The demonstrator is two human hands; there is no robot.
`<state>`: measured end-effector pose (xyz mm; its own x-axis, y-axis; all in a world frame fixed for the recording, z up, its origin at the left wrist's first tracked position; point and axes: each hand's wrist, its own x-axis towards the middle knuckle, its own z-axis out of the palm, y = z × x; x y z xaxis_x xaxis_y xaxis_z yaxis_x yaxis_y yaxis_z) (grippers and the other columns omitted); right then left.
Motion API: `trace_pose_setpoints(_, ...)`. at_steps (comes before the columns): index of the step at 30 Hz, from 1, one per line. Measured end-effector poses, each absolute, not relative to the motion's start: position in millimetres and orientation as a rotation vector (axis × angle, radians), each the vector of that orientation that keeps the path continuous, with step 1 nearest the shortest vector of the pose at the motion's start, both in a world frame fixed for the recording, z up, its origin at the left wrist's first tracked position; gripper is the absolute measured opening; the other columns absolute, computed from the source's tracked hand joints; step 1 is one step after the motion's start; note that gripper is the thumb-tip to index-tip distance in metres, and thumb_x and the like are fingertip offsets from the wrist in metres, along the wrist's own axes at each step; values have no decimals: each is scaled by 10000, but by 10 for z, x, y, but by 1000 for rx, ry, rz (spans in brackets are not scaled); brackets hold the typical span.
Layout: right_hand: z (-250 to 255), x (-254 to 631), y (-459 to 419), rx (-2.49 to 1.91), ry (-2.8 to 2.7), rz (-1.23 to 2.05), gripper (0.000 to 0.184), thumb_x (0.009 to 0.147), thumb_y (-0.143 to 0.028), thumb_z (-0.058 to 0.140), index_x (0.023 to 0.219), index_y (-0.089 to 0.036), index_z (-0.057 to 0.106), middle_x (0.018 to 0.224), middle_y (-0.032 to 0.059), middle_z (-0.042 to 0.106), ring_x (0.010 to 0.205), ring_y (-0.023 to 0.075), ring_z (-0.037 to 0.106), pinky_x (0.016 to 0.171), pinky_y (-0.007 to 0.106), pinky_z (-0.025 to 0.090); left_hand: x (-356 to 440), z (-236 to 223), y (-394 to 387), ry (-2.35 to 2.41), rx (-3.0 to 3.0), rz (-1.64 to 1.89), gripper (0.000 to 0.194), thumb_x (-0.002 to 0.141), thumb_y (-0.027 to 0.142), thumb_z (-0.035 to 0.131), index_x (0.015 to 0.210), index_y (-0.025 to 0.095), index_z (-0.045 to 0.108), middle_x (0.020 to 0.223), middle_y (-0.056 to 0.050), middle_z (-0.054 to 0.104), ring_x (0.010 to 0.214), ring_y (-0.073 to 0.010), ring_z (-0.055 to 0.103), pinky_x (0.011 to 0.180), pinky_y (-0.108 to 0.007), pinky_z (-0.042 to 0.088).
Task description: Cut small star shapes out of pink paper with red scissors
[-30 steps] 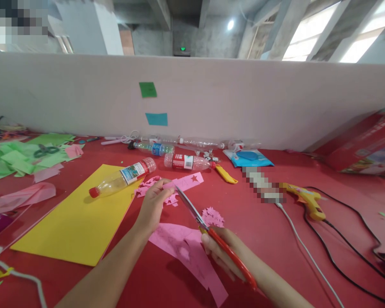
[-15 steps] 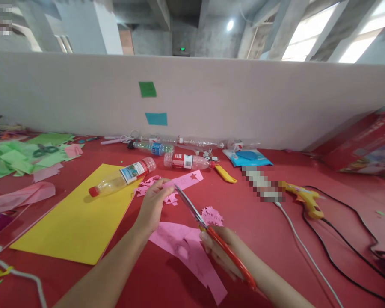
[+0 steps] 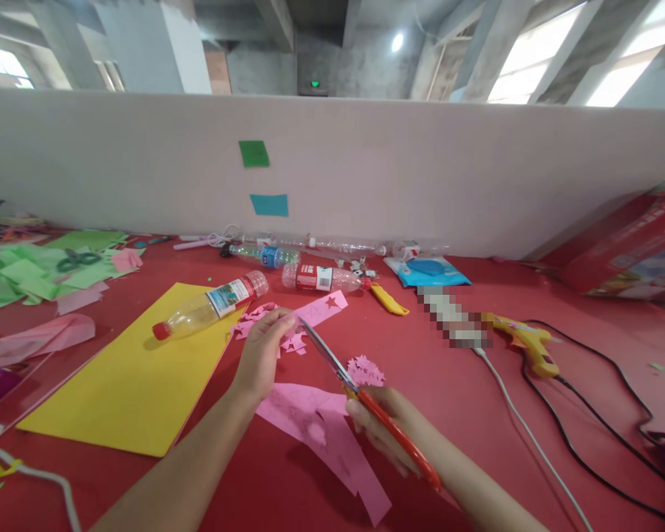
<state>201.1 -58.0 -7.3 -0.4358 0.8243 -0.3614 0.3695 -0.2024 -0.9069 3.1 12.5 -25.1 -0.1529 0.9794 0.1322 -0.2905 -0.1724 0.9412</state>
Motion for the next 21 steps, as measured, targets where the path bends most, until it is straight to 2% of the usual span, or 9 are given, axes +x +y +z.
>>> trace_pose_setpoints(10, -138, 1994, -611, -1329, -1637, 1661, 546, 791, -723, 477, 650, -200, 411, 450, -96, 355, 293, 24, 292, 292, 164, 182, 92, -221, 43, 887, 1078, 1468, 179, 791, 247, 629, 619, 196, 623, 618, 30, 535, 625, -113, 462, 628, -231, 377)
trace_pose_setpoints(14, -132, 1984, -638, -1291, -1630, 1670, 541, 803, -722, 461, 664, -201, 420, 390, -106, 348, 272, 29, 283, 305, 164, 175, 96, -208, 29, 872, 1111, 1460, 195, 811, 243, 611, 622, 195, 617, 632, 25, 534, 646, -118, 466, 646, -232, 378)
trace_pose_setpoints(21, -147, 1964, -690, -1161, -1573, 1727, 550, 821, -740, 419, 724, -200, 455, 392, -106, 343, 287, 56, 318, 309, 175, 235, 169, -217, -17, 857, 1113, 1400, 249, 816, 313, 613, 601, 188, 601, 649, 5, 554, 683, -140, 493, 723, -266, 396)
